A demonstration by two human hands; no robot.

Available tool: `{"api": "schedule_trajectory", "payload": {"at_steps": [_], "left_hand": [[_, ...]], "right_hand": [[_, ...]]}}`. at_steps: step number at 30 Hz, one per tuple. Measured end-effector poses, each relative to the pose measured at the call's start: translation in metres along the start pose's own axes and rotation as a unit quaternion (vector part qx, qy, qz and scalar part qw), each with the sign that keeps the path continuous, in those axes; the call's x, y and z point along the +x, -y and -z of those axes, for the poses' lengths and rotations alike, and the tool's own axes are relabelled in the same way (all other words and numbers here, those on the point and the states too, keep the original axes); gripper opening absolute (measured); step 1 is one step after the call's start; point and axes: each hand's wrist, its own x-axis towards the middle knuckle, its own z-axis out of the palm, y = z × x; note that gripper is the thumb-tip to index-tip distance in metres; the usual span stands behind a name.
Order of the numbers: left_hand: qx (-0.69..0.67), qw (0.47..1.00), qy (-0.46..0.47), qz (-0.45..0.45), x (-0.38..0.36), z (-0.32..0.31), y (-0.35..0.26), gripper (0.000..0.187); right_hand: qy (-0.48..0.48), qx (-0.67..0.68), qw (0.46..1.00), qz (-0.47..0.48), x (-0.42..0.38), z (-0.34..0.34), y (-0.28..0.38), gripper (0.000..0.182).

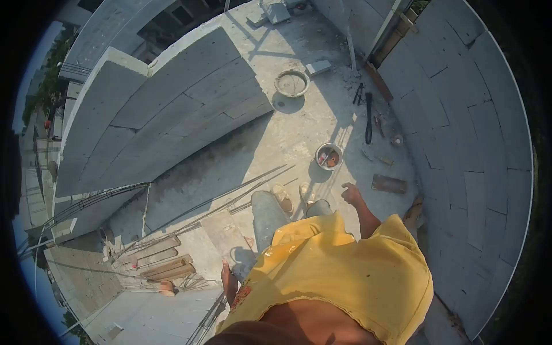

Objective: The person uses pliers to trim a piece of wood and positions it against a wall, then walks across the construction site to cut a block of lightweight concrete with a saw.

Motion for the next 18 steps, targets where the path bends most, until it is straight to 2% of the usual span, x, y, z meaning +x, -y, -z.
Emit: {"api": "schedule_trajectory", "payload": {"at_steps": [2, 3, 4, 5, 7, 9, 10, 12, 15, 17, 18], "left_hand": [[-0.048, 0.999, -0.003, 0.013, -0.023, -0.027, -0.06, 0.065], [-0.05, 0.999, -0.003, 0.015, -0.005, -0.027, -0.061, 0.062], [-0.049, 0.999, -0.005, 0.017, 0.016, -0.02, -0.058, 0.06], [-0.003, 0.999, -0.005, 0.036, 0.016, -0.026, -0.086, 0.056], [0.07, 0.996, 0.0, 0.063, 0.028, -0.041, -0.135, 0.054], [0.114, 0.991, 0.019, 0.073, 0.063, -0.047, -0.157, 0.057], [0.129, 0.988, 0.028, 0.076, 0.084, -0.053, -0.169, 0.058], [0.162, 0.981, 0.045, 0.098, 0.115, -0.063, -0.2, 0.061], [0.221, 0.965, 0.067, 0.125, 0.16, -0.081, -0.253, 0.065], [0.267, 0.954, 0.071, 0.12, 0.179, -0.095, -0.289, 0.068], [0.332, 0.94, 0.067, 0.046, 0.181, -0.107, -0.307, 0.066]], "right_hand": [[0.021, -0.045, 0.998, -0.031, 0.01, -0.014, 0.006, 0.051], [0.031, -0.067, 0.996, -0.041, 0.016, -0.023, 0.012, 0.05], [0.04, -0.056, 0.995, 0.068, 0.026, -0.033, 0.008, 0.051], [0.046, -0.043, 0.982, 0.177, 0.053, -0.046, -0.017, 0.052], [0.051, 0.008, 0.997, 0.056, 0.081, -0.049, 0.029, 0.058], [0.004, -0.03, 0.998, 0.058, 0.112, -0.055, 0.076, 0.058], [-0.052, -0.049, 0.992, 0.1, 0.12, -0.051, 0.095, 0.057], [-0.054, 0.015, 0.996, 0.064, 0.135, -0.038, 0.14, 0.051], [-0.096, 0.04, 0.989, 0.104, 0.169, -0.011, 0.191, 0.046], [-0.119, 0.035, 0.987, 0.105, 0.167, -0.014, 0.201, 0.043], [-0.13, 0.026, 0.986, 0.105, 0.173, -0.006, 0.213, 0.042]]}}
